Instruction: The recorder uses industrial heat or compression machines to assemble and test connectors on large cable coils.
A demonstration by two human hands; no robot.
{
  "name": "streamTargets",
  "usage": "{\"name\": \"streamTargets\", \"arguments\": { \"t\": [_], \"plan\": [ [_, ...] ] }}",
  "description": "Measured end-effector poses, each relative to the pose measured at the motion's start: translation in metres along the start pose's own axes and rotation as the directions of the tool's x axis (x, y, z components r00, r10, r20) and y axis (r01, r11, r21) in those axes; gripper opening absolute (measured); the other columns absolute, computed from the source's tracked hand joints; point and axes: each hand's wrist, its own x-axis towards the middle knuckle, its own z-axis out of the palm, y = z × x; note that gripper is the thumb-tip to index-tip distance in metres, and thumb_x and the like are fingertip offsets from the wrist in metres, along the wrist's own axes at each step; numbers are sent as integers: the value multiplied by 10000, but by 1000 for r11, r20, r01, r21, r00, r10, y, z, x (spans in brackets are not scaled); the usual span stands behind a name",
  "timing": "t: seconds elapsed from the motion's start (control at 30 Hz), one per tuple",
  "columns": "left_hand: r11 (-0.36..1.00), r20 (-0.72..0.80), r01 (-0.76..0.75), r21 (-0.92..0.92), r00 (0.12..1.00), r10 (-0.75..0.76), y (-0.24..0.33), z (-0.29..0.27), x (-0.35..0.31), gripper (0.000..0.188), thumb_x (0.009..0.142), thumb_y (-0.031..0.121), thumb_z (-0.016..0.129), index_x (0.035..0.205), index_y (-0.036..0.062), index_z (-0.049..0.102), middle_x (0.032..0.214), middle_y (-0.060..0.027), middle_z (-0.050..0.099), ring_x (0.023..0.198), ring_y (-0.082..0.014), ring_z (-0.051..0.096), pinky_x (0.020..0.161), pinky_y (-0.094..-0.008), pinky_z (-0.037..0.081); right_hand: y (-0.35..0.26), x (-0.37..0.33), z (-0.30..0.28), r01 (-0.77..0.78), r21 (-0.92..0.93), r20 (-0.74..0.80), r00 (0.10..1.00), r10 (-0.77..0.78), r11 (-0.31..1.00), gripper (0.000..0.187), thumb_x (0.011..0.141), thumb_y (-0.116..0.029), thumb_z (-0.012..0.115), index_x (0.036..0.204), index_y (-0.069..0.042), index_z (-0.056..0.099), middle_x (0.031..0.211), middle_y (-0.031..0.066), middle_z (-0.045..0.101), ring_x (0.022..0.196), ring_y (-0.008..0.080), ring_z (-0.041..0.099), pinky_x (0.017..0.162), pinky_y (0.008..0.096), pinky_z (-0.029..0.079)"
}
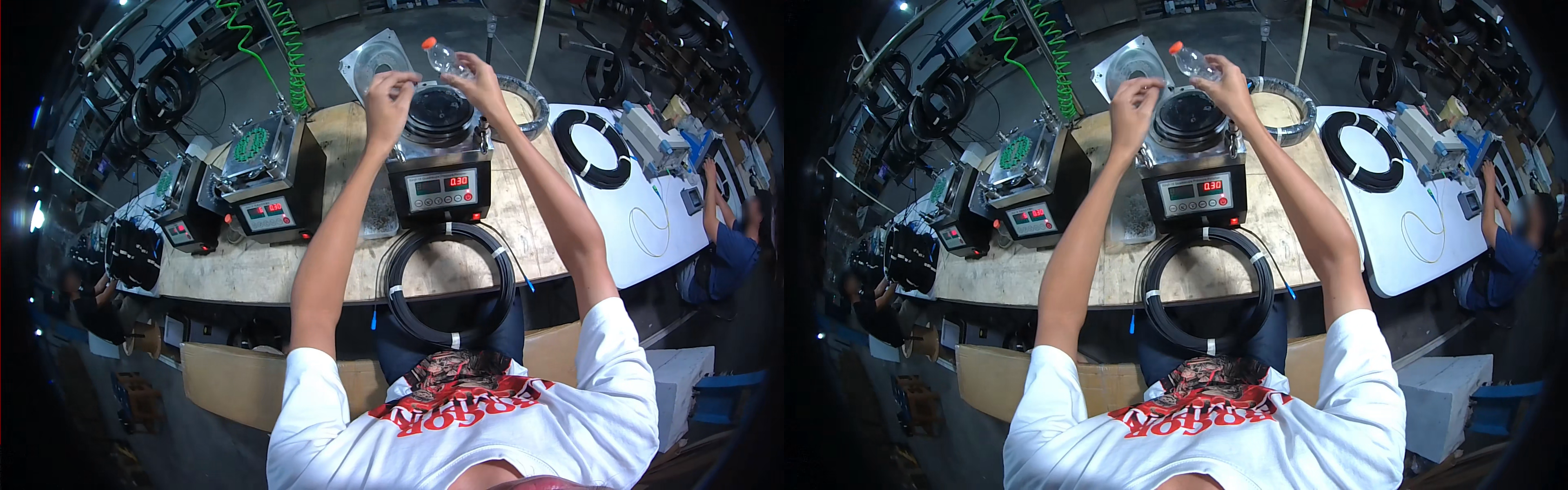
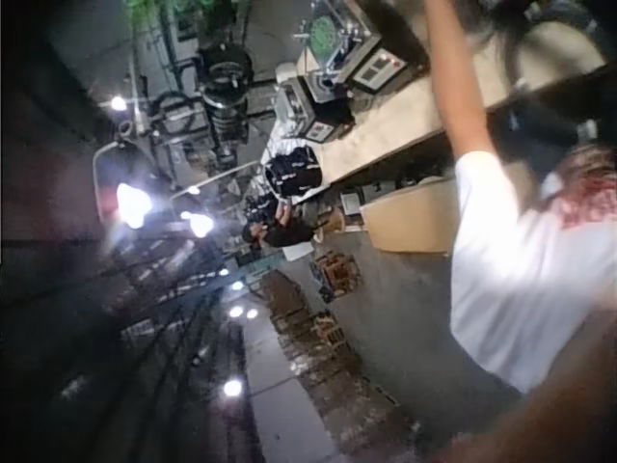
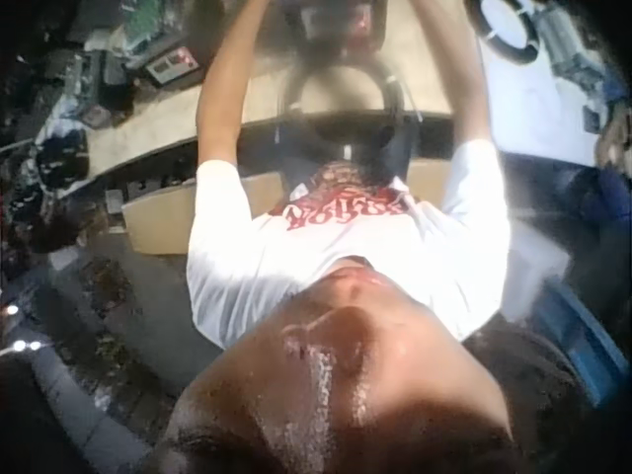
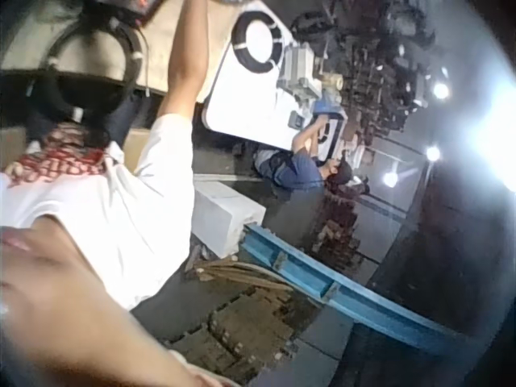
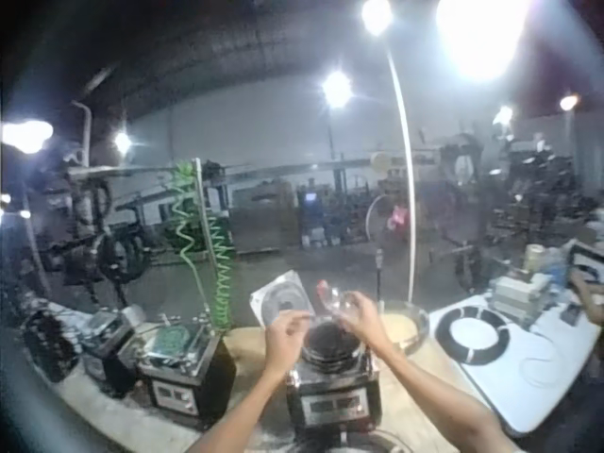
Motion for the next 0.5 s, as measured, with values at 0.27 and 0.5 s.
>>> {"name": "streamTargets", "arguments": {
  "t": [0.27,0.5],
  "plan": [
    [962,51,114,-248,993,-105,-2,11,26,559,833,195,817,1248,-83,565,1185,-159,647,1108,-182,623,952,-295,512,-41,-19,7,13,311,194,978,-77,950,495,850,-155,770,1278,26,601,1268,143,634,1117,183,621,932,303,516],
    [999,-438,2,-39,899,-18,-6,-56,-12,437,806,187,839,1111,-49,634,1057,-107,692,935,-130,646,841,-264,517,1,-8,1,95,171,-130,989,-73,981,330,953,-293,657,1140,-26,710,962,93,719,861,134,638,783,274,506]
  ]
}}
